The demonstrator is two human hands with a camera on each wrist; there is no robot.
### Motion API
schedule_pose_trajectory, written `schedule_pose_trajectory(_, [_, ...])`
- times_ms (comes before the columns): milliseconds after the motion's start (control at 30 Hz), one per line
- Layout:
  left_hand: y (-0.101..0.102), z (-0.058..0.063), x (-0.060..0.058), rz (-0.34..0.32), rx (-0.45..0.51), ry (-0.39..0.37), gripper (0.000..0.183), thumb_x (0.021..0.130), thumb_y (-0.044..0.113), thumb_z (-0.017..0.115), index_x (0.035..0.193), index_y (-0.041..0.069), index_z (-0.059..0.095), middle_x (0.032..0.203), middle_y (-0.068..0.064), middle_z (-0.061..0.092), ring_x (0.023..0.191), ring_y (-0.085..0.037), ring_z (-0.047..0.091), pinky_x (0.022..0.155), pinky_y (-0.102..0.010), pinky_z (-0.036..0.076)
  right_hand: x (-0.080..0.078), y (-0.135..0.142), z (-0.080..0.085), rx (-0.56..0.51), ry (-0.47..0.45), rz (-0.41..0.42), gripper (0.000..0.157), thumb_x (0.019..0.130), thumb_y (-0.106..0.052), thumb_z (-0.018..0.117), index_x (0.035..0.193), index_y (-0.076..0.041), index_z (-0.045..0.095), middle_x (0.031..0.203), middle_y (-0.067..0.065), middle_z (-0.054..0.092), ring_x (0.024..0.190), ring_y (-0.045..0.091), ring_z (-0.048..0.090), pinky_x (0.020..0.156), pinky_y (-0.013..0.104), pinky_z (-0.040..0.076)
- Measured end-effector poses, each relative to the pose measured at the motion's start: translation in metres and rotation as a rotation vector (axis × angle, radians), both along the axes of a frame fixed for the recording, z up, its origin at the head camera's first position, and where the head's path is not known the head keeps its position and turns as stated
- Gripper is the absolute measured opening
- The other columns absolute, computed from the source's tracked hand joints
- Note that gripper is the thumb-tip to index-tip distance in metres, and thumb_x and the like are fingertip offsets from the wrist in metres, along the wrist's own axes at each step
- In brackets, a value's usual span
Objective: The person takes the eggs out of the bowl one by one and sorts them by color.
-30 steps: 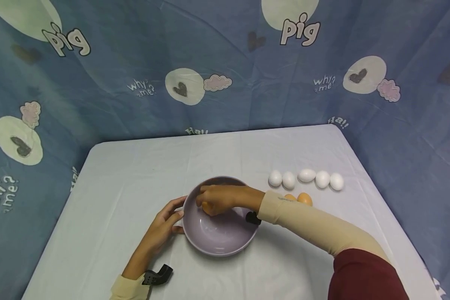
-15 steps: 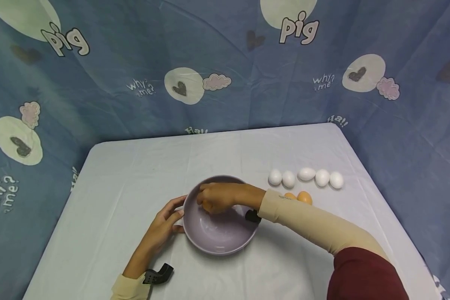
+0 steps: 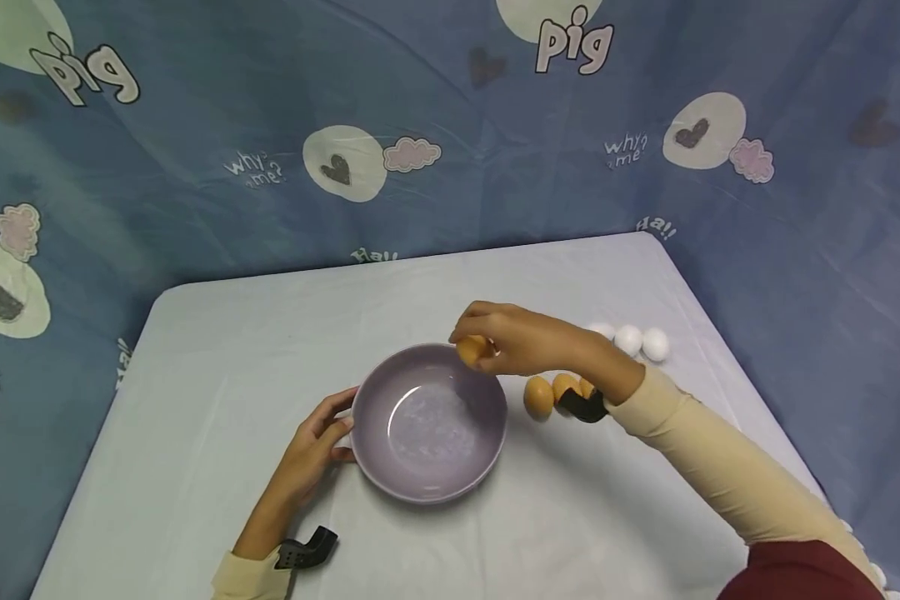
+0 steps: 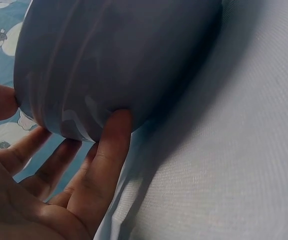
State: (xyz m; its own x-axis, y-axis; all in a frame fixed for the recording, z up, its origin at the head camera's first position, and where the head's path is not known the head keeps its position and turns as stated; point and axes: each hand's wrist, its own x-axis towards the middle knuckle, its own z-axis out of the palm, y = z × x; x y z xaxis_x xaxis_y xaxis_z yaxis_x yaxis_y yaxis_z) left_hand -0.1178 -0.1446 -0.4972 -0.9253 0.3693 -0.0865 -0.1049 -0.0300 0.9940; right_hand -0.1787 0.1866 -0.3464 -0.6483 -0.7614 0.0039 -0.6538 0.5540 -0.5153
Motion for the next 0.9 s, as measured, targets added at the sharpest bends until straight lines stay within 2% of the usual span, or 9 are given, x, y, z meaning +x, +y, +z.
schedule_pose_trajectory(167, [0.0,0.0,0.002,0.023,0.002,-0.025,0.043,0.095,0.018,0.053,0.137,0.016,0.043,0.14,-0.011,0.039,0.104,-0.018,0.06,0.068,-0.044,0.058,0.011,0.041,0.004,0.01,0.008,-0.115,0.039,0.079,-0.006,0.069,0.116,-0.016,0.062,0.118,-0.001,0.057,0.097,0.011,0.057,0.074,0.018,0.055])
schedule_pose_trajectory(333, [0.002,0.001,0.001,0.02,0.004,-0.026,0.043,0.095,0.019,0.053,0.137,0.016,0.043,0.14,-0.011,0.039,0.104,-0.018,0.058,0.069,-0.043,0.058,0.023,0.083,-0.003,0.03,-0.003,-0.228,0.04,0.077,-0.001,0.07,0.115,-0.011,0.062,0.116,0.003,0.058,0.095,0.015,0.057,0.073,0.021,0.056])
schedule_pose_trajectory(600, [0.004,0.002,-0.005,0.015,-0.006,-0.017,0.043,0.095,0.02,0.053,0.137,0.016,0.043,0.14,-0.01,0.04,0.105,-0.016,0.057,0.07,-0.043,0.058,0.041,0.134,-0.025,0.006,-0.028,-0.388,0.041,0.076,0.001,0.071,0.115,-0.007,0.061,0.113,0.007,0.059,0.099,0.017,0.055,0.072,0.025,0.056])
schedule_pose_trajectory(733, [0.002,0.0,-0.003,0.019,-0.02,-0.014,0.044,0.095,0.02,0.052,0.138,0.016,0.042,0.141,-0.011,0.039,0.105,-0.016,0.057,0.069,-0.044,0.058,0.047,0.15,-0.042,-0.01,-0.022,-0.439,0.039,0.076,-0.002,0.072,0.113,-0.007,0.061,0.109,0.007,0.059,0.094,0.012,0.052,0.072,0.025,0.056])
schedule_pose_trajectory(900, [0.003,-0.001,0.0,0.05,-0.018,-0.008,0.042,0.095,0.02,0.053,0.136,0.018,0.044,0.139,-0.009,0.042,0.107,-0.019,0.057,0.067,-0.044,0.058,0.05,0.163,-0.063,0.031,-0.014,-0.5,0.037,0.076,-0.003,0.072,0.112,-0.005,0.063,0.105,0.006,0.06,0.089,0.013,0.05,0.072,0.027,0.056])
